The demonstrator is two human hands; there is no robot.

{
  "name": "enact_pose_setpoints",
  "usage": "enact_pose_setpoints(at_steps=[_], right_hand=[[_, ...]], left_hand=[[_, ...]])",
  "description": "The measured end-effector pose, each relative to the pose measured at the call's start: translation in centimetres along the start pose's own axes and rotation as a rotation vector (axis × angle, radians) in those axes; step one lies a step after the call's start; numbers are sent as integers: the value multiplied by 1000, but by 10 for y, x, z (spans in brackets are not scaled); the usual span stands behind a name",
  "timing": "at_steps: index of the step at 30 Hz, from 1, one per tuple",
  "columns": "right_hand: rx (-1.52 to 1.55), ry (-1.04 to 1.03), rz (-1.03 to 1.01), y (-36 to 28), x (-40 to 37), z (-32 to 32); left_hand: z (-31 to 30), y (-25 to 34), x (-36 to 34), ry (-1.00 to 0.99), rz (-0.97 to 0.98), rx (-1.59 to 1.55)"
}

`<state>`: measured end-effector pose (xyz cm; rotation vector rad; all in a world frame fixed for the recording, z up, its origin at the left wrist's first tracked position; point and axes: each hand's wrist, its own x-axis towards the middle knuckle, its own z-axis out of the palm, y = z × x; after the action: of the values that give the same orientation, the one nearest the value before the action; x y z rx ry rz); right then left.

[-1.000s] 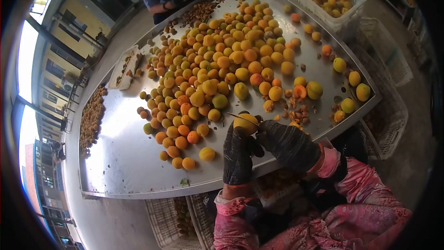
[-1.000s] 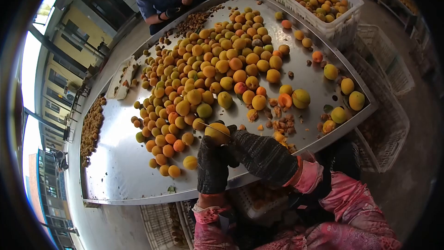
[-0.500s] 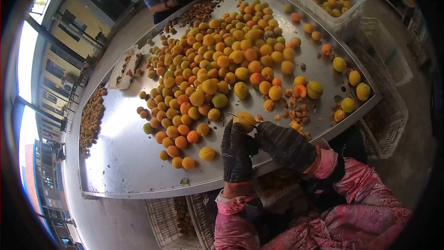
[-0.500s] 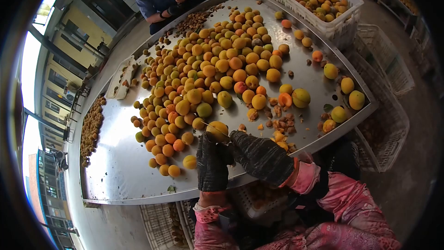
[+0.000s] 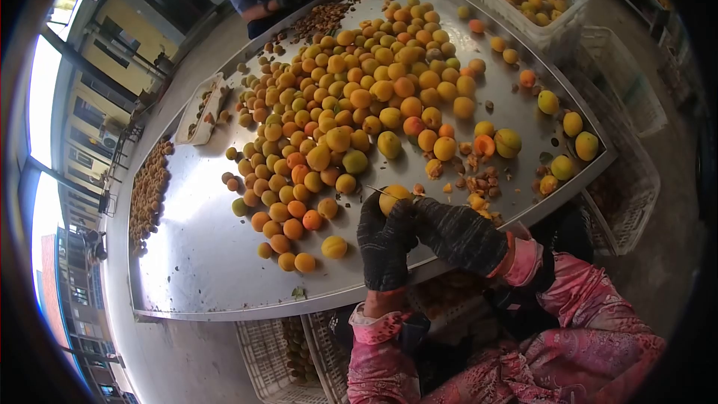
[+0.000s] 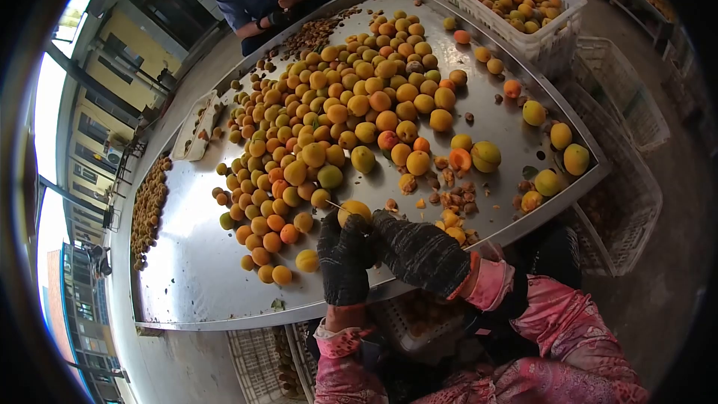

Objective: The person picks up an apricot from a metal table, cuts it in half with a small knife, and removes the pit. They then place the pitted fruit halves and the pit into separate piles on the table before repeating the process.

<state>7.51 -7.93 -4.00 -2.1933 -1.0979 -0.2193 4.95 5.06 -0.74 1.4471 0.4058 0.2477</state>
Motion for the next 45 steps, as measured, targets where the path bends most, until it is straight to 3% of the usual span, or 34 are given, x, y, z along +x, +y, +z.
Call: enact_pose_setpoints(at_steps=[2,5,7,11,13,17,20,23,25,26,28,29,31,32,34,35,37,38,40,41,43,44,45], right_hand=[[131,-27,62,3,-2,7],[156,-13,-16,5,-3,11],[-192,88,-190,4,-4,11],[-225,38,-183,6,-7,6],[-363,19,-205,6,-5,-6],[-394,130,-331,13,-5,-4],[-495,94,-283,3,-4,-4],[-324,0,-154,1,-3,-1],[-210,-11,-122,-3,1,-6],[-209,-10,-122,0,1,-2],[-426,86,-377,10,0,10],[-425,86,-377,10,0,10],[781,-167,165,7,2,7],[780,-168,162,4,4,3],[1013,-223,428,-4,8,-6],[1014,-222,427,0,7,-4],[-149,181,-280,10,1,2],[-148,181,-282,5,6,-7],[666,-415,458,-5,17,-35],[662,-416,454,-3,18,-42],[805,-326,535,1,17,-52],[805,-328,539,0,20,-58],[943,-208,548,-3,25,-64]], left_hand=[[2,0,-1,36,23,-32],[1,-4,-1,29,53,39],[3,-17,3,137,24,-45],[-13,-18,10,51,-78,14],[-12,-4,6,-129,-85,-14],[0,-2,0,7,47,-42],[-3,-4,1,54,-101,-17],[-8,-21,10,45,-232,-51],[-16,-59,26,21,129,-17],[-12,-44,21,22,129,-15],[0,-2,5,60,-72,90],[-1,-3,5,61,-73,91],[-5,-8,4,17,58,-17],[-5,-13,4,19,60,-19],[-4,-21,3,41,220,42],[-4,-20,3,40,221,44],[-4,-15,2,54,57,-9],[-10,-19,6,56,58,-8],[-25,-28,20,58,184,151],[-30,-24,21,60,188,148],[-35,-10,19,29,-143,-152],[-37,-8,17,30,-148,-153],[-39,-9,15,-95,-223,-204]])
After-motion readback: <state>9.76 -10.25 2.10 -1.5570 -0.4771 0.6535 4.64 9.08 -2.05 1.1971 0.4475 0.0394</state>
